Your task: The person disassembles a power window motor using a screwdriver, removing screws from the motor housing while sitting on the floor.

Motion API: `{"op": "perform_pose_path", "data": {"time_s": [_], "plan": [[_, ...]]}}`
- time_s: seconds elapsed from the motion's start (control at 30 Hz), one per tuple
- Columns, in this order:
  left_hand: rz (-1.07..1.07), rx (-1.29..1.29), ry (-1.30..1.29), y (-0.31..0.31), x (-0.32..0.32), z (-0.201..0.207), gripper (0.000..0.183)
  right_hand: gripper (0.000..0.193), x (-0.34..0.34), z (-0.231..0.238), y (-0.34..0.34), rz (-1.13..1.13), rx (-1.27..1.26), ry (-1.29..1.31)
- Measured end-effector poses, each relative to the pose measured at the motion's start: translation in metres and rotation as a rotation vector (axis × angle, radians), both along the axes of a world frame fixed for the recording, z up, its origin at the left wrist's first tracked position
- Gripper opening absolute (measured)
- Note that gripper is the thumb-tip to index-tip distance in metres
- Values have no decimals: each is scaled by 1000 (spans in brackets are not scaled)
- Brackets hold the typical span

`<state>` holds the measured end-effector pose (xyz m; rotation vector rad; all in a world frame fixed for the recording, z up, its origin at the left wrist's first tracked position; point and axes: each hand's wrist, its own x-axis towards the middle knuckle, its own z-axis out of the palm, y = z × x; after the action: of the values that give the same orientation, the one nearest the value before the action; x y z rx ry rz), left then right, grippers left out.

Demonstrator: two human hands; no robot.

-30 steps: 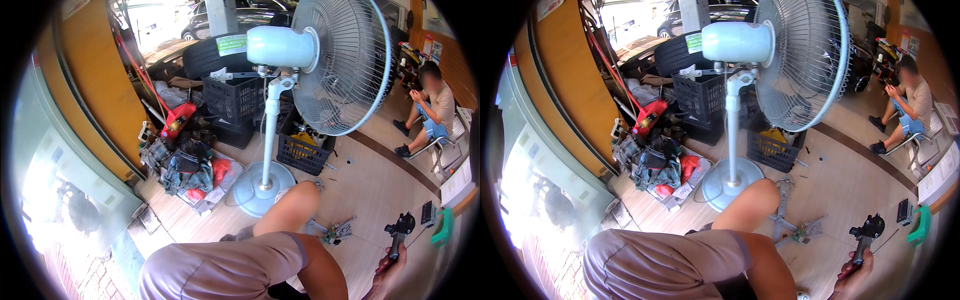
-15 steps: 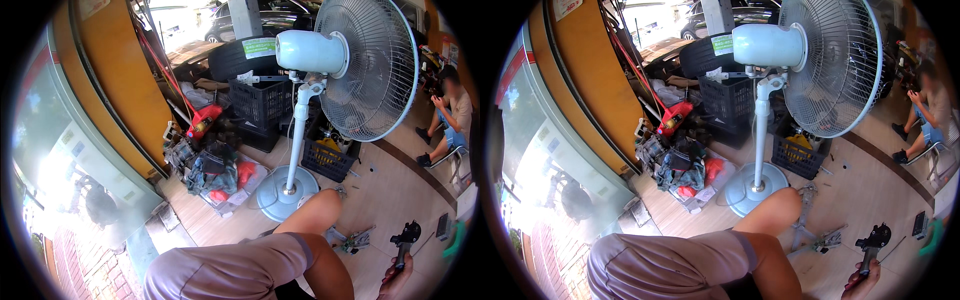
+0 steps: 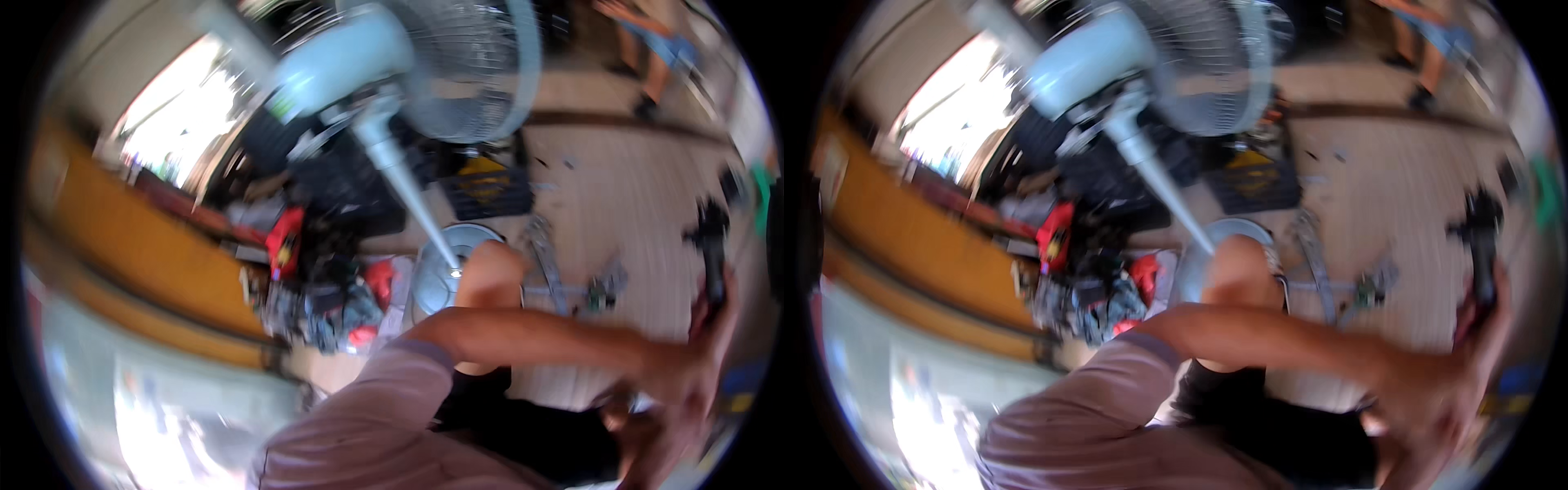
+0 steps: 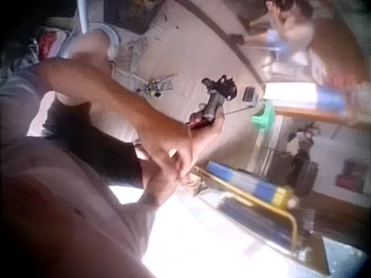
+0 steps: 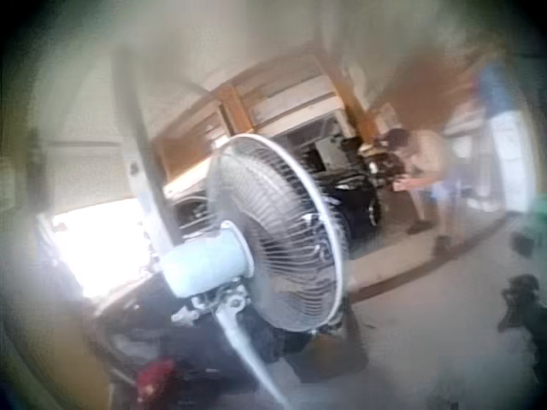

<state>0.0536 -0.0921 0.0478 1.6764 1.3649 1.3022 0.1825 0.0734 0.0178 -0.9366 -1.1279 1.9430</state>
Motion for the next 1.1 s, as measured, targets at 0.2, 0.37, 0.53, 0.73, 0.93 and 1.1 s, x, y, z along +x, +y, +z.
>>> {"op": "perform_pose_path", "data": {"time_s": [0.2,0.37,0.53,0.73,0.93,1.1], "plan": [[151,-80,-88,67,-17,-7,31,42,18,22,-13,-77,8,18],[128,-94,-479,97,-30,-30,37,32,-9,39,-10,51,5,37],[-136,-404,-769,113,-17,-40,69,30,-3,23,-17,189,-107,77],[-198,-581,-1146,124,-17,-33,55,25,-12,-9,-14,184,-53,71],[31,-376,-1050,131,-30,-46,28,28,-16,-9,-15,289,-17,35],[171,-444,-1157,120,-41,-48,20,29,-34,-12,-18,342,-57,-101]]}}
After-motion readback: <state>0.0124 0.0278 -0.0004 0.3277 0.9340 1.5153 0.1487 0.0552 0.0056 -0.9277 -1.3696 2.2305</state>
